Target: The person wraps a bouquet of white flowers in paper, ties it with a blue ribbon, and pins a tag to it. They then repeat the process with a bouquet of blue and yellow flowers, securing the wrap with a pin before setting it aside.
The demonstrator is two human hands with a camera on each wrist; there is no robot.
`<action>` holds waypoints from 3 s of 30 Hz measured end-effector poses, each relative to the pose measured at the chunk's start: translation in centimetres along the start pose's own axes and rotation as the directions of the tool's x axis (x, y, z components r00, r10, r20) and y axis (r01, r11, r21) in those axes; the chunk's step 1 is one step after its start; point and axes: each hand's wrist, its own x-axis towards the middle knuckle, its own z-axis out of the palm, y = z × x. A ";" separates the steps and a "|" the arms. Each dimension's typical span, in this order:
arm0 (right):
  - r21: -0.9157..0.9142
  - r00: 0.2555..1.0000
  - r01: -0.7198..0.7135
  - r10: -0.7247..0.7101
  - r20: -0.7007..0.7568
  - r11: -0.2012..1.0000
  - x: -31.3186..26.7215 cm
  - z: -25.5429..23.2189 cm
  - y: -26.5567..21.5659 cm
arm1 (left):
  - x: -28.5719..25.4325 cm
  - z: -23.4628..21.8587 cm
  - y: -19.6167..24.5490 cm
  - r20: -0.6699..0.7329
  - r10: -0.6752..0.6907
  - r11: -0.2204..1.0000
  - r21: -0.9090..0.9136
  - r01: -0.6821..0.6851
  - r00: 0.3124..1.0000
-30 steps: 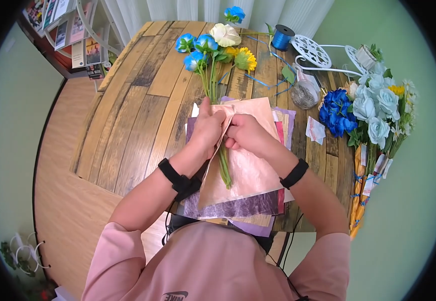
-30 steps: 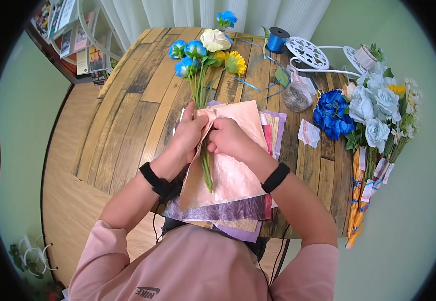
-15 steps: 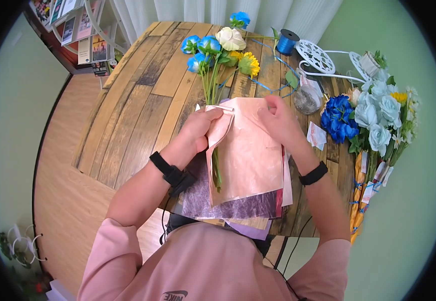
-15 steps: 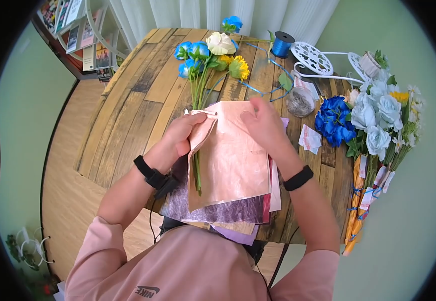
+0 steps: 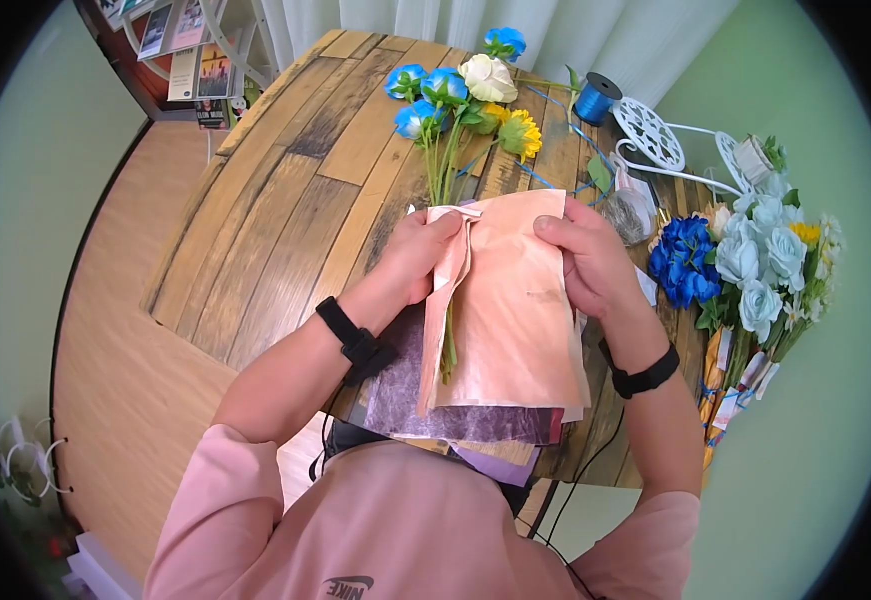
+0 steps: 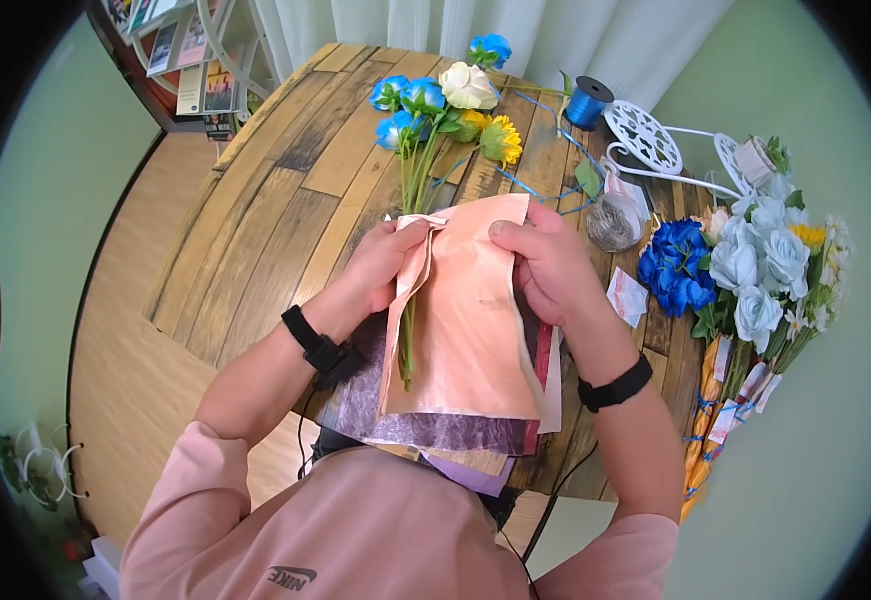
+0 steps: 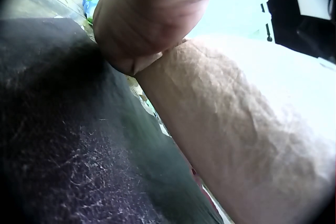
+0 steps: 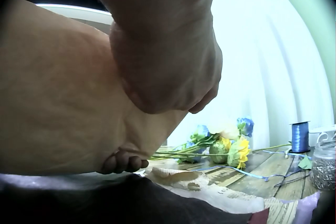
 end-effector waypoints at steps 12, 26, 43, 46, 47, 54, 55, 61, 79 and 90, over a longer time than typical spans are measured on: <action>-0.105 0.999 0.028 -0.029 -0.014 0.994 1.5 0.6 -0.6 | 0.8 -0.4 -0.3 0.005 -0.034 0.999 0.029 0.034 0.999; -0.329 0.911 -0.413 0.377 -0.167 0.849 8.8 -0.2 1.7 | -1.3 -1.8 1.5 0.315 -0.197 0.947 -0.182 0.263 0.928; -0.016 0.889 -0.451 0.448 -0.098 0.892 12.3 4.8 5.0 | -5.8 -3.0 1.8 0.372 -0.250 0.867 -0.325 0.378 0.894; -0.065 0.919 -0.392 0.388 -0.068 0.918 12.0 4.8 5.5 | -7.0 -3.0 2.0 0.292 -0.309 0.873 -0.290 0.392 0.905; -0.137 0.934 -0.357 0.353 -0.051 0.924 12.0 4.8 5.6 | -6.9 -3.2 1.8 0.295 -0.316 0.865 -0.302 0.401 0.902; -0.095 0.918 -0.392 0.395 0.020 0.915 13.0 3.8 7.1 | -4.0 -1.9 2.1 0.278 -0.276 0.886 -0.298 0.355 0.920; -0.087 0.929 -0.369 0.368 -0.020 0.925 12.8 3.9 7.3 | -4.1 -1.3 2.2 0.278 -0.276 0.886 -0.298 0.356 0.920; -0.094 0.952 -0.304 0.302 -0.041 0.948 12.4 4.3 7.1 | -4.2 -1.2 1.5 0.218 -0.127 0.986 -0.083 0.148 0.968; -0.307 0.987 -0.125 0.087 -0.135 0.944 8.0 0.1 -1.1 | -2.1 -2.9 0.5 0.028 -0.085 0.981 0.175 0.079 0.996; -0.928 0.934 0.353 -0.104 0.342 0.116 6.0 7.1 2.5 | -2.9 -1.9 0.7 0.067 -0.076 0.995 0.062 0.072 0.995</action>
